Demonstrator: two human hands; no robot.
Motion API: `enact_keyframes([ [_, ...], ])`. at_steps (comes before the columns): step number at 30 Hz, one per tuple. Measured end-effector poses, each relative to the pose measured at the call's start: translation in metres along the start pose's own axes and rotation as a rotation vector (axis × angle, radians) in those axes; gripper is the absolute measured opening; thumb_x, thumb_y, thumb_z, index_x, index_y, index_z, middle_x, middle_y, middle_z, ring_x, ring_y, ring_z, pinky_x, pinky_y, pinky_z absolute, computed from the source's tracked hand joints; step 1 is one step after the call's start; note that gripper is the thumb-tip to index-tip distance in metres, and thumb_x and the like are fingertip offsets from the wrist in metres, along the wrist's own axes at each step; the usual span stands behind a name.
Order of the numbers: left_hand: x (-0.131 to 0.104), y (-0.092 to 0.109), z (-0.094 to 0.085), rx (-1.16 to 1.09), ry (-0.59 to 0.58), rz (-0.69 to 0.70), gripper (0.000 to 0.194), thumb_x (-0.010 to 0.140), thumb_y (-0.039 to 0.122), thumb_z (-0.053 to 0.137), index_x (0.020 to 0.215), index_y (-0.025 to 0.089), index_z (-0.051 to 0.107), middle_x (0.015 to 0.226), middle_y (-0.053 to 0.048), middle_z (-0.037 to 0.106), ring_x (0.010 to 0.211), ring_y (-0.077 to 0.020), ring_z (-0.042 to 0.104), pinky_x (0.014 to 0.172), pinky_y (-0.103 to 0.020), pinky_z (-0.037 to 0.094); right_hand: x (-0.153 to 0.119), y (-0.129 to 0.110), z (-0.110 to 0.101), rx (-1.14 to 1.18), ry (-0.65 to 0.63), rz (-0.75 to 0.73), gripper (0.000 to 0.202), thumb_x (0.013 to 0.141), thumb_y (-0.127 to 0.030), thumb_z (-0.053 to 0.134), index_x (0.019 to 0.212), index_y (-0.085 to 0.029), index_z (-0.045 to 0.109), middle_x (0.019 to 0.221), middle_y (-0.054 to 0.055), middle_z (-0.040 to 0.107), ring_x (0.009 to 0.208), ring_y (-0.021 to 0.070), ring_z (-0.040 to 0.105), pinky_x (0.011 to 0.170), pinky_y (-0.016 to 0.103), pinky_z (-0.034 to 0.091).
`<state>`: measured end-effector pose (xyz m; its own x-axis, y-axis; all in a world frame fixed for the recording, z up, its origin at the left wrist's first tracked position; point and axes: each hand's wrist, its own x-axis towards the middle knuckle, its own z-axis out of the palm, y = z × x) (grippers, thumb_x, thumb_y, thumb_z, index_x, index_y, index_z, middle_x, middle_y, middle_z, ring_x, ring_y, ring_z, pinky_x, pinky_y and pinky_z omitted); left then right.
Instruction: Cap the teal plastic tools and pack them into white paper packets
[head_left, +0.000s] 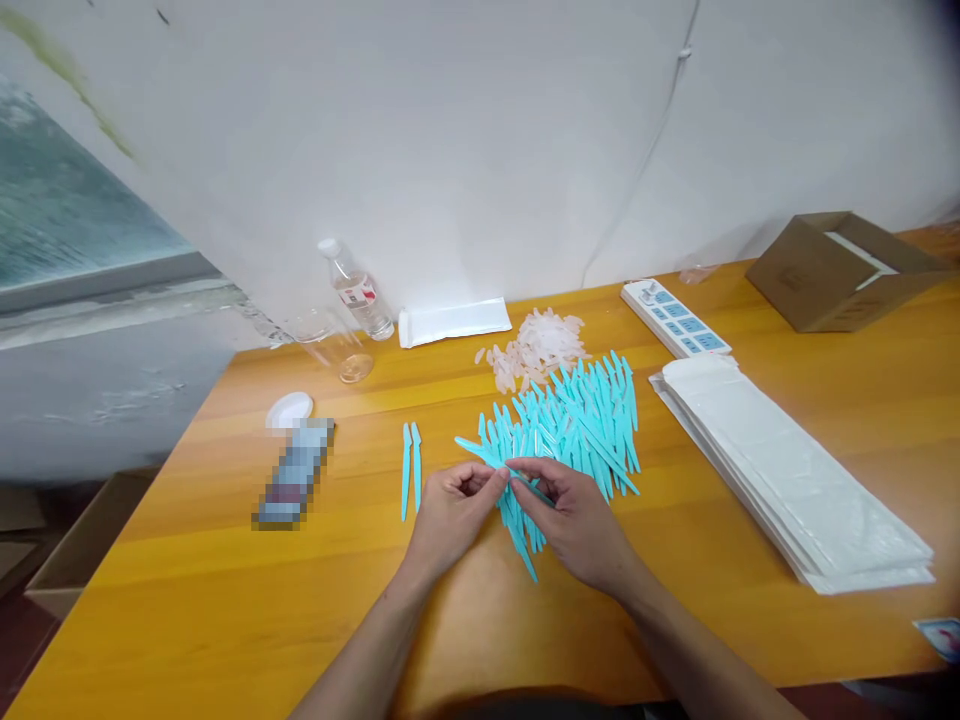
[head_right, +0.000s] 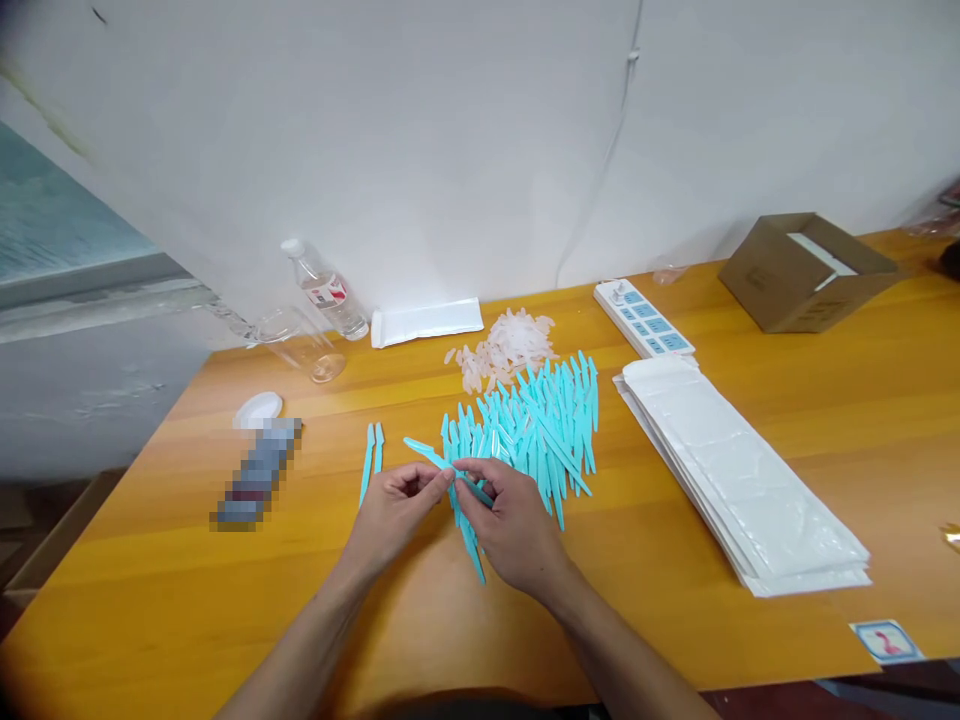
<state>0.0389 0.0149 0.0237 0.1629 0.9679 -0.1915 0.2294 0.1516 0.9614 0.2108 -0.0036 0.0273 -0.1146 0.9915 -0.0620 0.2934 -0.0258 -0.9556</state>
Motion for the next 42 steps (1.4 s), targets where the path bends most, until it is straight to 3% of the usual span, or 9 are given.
enact_keyframes([
  [3, 0.007, 0.007, -0.033, 0.135, -0.176, -0.01, 0.033, 0.081, 0.048, 0.067, 0.081, 0.016, 0.074, 0.065, -0.001, 0.064, 0.057, -0.0115, 0.05, 0.053, -0.022, 0.037, 0.007, 0.001, -0.009, -0.125, -0.019, -0.124, 0.027, 0.097, -0.032, 0.05, 0.113, -0.022, 0.069, 0.097, 0.004, 0.069, 0.085, 0.0165, 0.063, 0.077, 0.03, 0.049],
  [5, 0.028, 0.015, -0.059, 0.272, -0.239, -0.01, 0.034, 0.081, 0.05, 0.066, 0.083, 0.017, 0.076, 0.069, -0.002, 0.068, 0.061, -0.014, 0.056, 0.056, -0.023, 0.04, 0.01, 0.003, -0.019, -0.183, -0.04, -0.129, 0.028, 0.097, -0.03, 0.048, 0.117, -0.021, 0.067, 0.095, 0.005, 0.069, 0.08, 0.0161, 0.063, 0.072, 0.029, 0.048],
  [8, 0.089, 0.024, -0.079, 0.555, 0.006, 0.113, 0.041, 0.087, 0.053, 0.056, 0.093, 0.018, 0.076, 0.085, -0.005, 0.074, 0.076, -0.0197, 0.064, 0.067, -0.027, 0.046, 0.014, 0.005, -0.035, -0.257, -0.076, -0.12, 0.03, 0.097, -0.028, 0.048, 0.119, -0.02, 0.066, 0.089, 0.005, 0.068, 0.073, 0.0155, 0.061, 0.064, 0.028, 0.046],
  [13, 0.201, 0.024, -0.049, 0.802, 0.121, 0.199, 0.033, 0.085, 0.039, 0.061, 0.103, 0.016, 0.076, 0.098, -0.012, 0.075, 0.091, -0.0249, 0.066, 0.08, -0.032, 0.044, 0.014, 0.005, -0.045, -0.295, -0.087, -0.126, 0.029, 0.094, -0.024, 0.048, 0.114, -0.021, 0.069, 0.081, 0.002, 0.064, 0.071, 0.0146, 0.059, 0.063, 0.027, 0.045],
  [18, 0.233, 0.019, -0.03, 0.896, 0.062, 0.212, 0.018, 0.079, 0.028, 0.066, 0.066, 0.017, 0.074, 0.077, -0.014, 0.072, 0.088, -0.0278, 0.064, 0.077, -0.033, 0.042, 0.014, 0.007, -0.047, -0.269, -0.032, -0.129, 0.027, 0.093, -0.025, 0.048, 0.109, -0.021, 0.071, 0.083, 0.003, 0.066, 0.072, 0.0146, 0.059, 0.064, 0.027, 0.045],
  [23, 0.182, 0.03, -0.049, 0.841, 0.008, 0.235, 0.029, 0.088, 0.037, 0.057, 0.09, 0.017, 0.077, 0.082, -0.009, 0.073, 0.079, -0.0227, 0.064, 0.071, -0.03, 0.044, 0.018, 0.007, -0.05, -0.26, -0.009, -0.112, 0.026, 0.095, -0.031, 0.051, 0.107, -0.022, 0.071, 0.08, 0.002, 0.064, 0.071, 0.0143, 0.058, 0.063, 0.027, 0.044],
  [27, 0.094, 0.025, -0.074, 0.428, -0.082, 0.151, 0.04, 0.088, 0.048, 0.058, 0.112, 0.02, 0.074, 0.084, -0.004, 0.073, 0.074, -0.0173, 0.064, 0.069, -0.028, 0.049, 0.016, 0.004, -0.045, -0.248, -0.053, -0.127, 0.026, 0.096, -0.036, 0.051, 0.105, -0.023, 0.072, 0.079, 0.002, 0.065, 0.069, 0.0141, 0.057, 0.061, 0.026, 0.043],
  [32, -0.002, -0.009, -0.082, 0.018, 0.019, 0.014, 0.034, 0.079, 0.043, 0.073, 0.104, 0.02, 0.078, 0.097, -0.009, 0.074, 0.079, -0.0176, 0.064, 0.076, -0.031, 0.053, 0.008, -0.003, -0.033, -0.232, -0.139, -0.155, 0.027, 0.096, -0.038, 0.052, 0.105, -0.023, 0.072, 0.079, 0.002, 0.065, 0.067, 0.0138, 0.056, 0.061, 0.026, 0.043],
  [42, -0.053, -0.016, -0.069, -0.079, 0.07, 0.054, 0.025, 0.084, 0.037, 0.07, 0.102, 0.022, 0.078, 0.091, -0.006, 0.069, 0.082, -0.0158, 0.06, 0.078, -0.029, 0.05, -0.014, -0.013, -0.013, -0.214, -0.221, -0.194, 0.025, 0.096, -0.034, 0.053, 0.106, -0.024, 0.074, 0.077, 0.001, 0.063, 0.067, 0.0134, 0.055, 0.062, 0.026, 0.042],
])
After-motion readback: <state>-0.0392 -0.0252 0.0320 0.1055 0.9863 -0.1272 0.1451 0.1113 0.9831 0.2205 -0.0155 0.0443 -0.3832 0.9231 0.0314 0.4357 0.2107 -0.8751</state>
